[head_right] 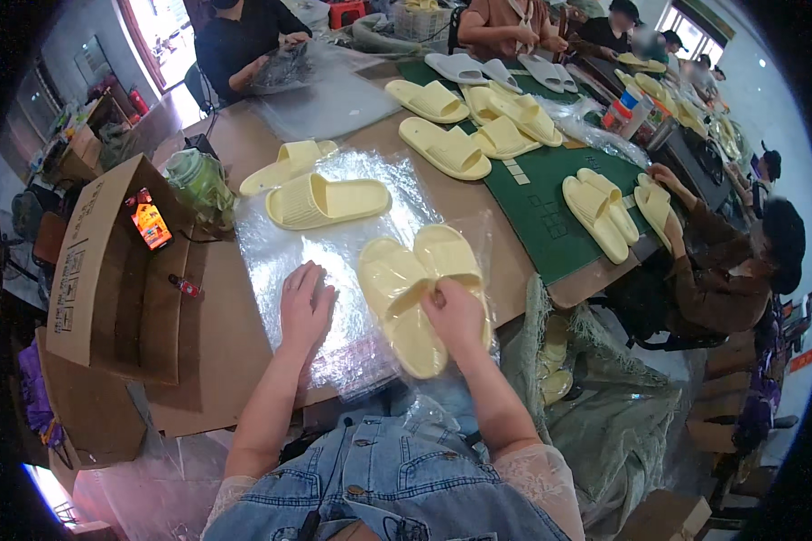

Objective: The person repeatedly picks up pairs of plastic slippers in various colors, places them into clear plastic bags, and sets the packaged pairs aside. The task involves handling yellow, white, black, and pink slippers, ensuring each pair is individually bagged for distribution.

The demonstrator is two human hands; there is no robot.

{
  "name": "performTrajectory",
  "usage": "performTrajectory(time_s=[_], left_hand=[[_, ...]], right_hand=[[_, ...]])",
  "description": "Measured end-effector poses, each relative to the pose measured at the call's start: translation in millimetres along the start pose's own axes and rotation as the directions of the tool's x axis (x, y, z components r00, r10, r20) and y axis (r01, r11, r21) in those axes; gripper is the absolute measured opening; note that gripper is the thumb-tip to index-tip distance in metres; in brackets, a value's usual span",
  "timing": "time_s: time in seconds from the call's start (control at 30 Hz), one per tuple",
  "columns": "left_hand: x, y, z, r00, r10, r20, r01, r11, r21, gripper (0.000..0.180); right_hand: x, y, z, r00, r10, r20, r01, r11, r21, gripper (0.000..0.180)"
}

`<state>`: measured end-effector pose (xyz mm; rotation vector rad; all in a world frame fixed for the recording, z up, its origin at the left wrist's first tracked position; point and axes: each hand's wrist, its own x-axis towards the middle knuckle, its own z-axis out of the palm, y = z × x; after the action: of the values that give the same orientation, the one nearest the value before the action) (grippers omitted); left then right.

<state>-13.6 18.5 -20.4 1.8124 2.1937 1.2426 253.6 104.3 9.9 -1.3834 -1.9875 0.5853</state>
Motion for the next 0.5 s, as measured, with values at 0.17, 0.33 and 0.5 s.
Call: performTrajectory(time_s=[0.17, 0.33, 0.5], left_hand=[[0.4, 5.0, -1.9, 0.998, 0.049, 0.048, -0.052, 0.997, 0.060, 0.043], [-1.1, 5.1, -4.6, 0.998, 0.049, 0.036, -0.051, 0.998, 0.045, 0.042], [-0.2, 3.5, -2.8, 0.997, 0.047, 0.063, -0.050, 0.998, 0.048, 0.043]], right_hand=[[-42.3, 61.0, -67.3, 0.971, 0.103, -0.218, -0.099, 0.995, 0.029, 0.018], [-74.6, 110.8, -192.2, 0.789, 0.227, -0.571, -0.357, 0.926, -0.125, 0.025], [-137.8, 184.6, -263.1, 0.685, 0.504, -0.526, -0.728, 0.455, -0.513, 0.032]])
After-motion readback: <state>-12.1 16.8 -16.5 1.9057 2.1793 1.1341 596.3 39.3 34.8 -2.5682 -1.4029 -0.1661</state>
